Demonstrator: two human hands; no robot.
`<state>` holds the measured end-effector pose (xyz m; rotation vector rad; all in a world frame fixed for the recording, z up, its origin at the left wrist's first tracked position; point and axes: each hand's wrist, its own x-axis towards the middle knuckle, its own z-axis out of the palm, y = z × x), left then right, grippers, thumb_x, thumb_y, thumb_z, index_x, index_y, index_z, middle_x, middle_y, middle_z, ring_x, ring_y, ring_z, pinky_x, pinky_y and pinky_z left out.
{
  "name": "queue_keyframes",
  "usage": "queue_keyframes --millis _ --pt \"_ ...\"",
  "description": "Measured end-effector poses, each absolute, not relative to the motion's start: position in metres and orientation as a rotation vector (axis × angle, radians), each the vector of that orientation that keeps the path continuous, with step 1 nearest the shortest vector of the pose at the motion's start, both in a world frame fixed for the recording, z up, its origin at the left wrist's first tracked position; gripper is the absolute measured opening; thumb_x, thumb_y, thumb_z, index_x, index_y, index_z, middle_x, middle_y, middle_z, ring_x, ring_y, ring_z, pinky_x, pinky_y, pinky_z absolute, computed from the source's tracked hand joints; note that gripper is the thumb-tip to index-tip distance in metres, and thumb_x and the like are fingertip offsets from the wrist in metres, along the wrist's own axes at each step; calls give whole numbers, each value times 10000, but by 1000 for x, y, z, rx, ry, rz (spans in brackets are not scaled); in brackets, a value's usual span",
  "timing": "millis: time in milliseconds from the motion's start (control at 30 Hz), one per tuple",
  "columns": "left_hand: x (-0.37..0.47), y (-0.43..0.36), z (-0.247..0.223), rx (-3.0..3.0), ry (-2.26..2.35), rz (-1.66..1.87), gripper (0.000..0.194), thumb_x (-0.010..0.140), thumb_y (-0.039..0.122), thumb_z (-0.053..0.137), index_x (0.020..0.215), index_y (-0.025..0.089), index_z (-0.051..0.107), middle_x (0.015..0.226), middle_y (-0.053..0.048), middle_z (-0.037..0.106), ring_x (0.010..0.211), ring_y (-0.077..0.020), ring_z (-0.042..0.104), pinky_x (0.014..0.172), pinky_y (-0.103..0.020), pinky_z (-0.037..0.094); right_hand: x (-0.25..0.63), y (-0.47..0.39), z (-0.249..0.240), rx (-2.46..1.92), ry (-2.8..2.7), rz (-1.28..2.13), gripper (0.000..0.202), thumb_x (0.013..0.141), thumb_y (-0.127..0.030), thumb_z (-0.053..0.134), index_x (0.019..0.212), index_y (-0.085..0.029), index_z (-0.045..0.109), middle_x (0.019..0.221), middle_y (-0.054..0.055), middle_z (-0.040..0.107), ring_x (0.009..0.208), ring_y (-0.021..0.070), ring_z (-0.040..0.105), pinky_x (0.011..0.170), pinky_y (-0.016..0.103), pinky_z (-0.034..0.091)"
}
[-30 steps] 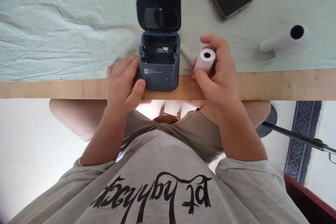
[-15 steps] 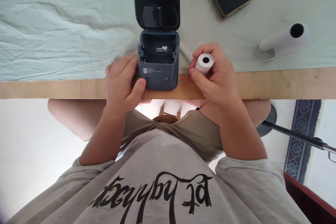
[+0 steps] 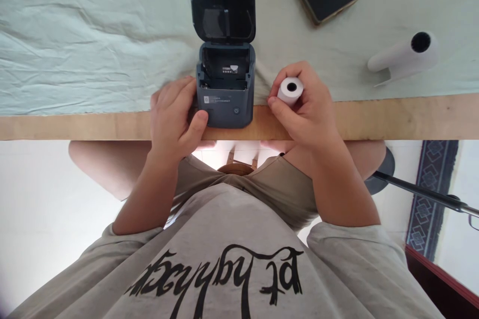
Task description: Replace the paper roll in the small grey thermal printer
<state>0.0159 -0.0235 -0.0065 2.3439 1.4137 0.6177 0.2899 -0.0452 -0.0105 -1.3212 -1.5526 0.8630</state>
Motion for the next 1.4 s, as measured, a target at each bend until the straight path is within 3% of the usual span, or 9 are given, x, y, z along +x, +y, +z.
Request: queue_keyframes --millis 200,433,767,967,1067,1267,1400 --pt "16 -24 -7 2340 1416 616 757 1040 750 200 1438 234 585 1460 -123 661 1361 -347 606 1096 -514 418 281 -50 7 -1501 -1577 798 128 778 -191 778 747 -224 658 636 -42 587 591 96 504 520 257 400" --pt "15 -23 -8 2316 1402 595 760 1030 759 197 1472 257 559 1483 -117 644 1388 -360 583 1107 -529 408 278 -51 11 -1551 -1558 781 88 760 -177 770 747 -254 730 604 -40 611 567 108 519 480 255 395" --pt "15 -23 -6 2321 1416 580 758 1024 770 184 1472 287 558 1477 -95 651 1388 -341 585 1122 -512 409 280 -50 8 -1535 -1592 840 226 779 -303 828 699 -238 626 636 -41 627 569 104 530 494 267 390" --pt "15 -24 -5 2282 1403 576 761 1012 776 198 1487 294 547 1492 -101 635 1395 -369 570 1129 -546 402 284 -45 -1 -1385 -1587 689 206 774 -313 797 838 -264 608 866 -4 644 774 165 623 715 369 556" --pt "15 -24 -5 2282 1411 567 752 1013 774 200 1491 305 541 1495 -92 634 1400 -361 566 1135 -537 400 287 -46 -7 -1417 -1536 723 215 816 -282 736 974 -273 590 927 4 637 788 158 610 718 363 583" --pt "16 -24 -3 2300 1415 564 743 1021 764 201 1471 290 553 1480 -99 645 1390 -362 578 1120 -538 411 287 -49 -12 -1337 -1593 732 362 890 -263 685 1197 -303 498 997 -4 666 906 172 676 857 402 571" --pt "16 -24 -3 2295 1418 565 750 1020 767 199 1479 289 552 1487 -101 639 1394 -367 573 1126 -551 405 287 -49 -8 -1348 -1652 720 377 860 -198 674 1175 -302 495 1017 3 655 931 182 665 855 397 542"
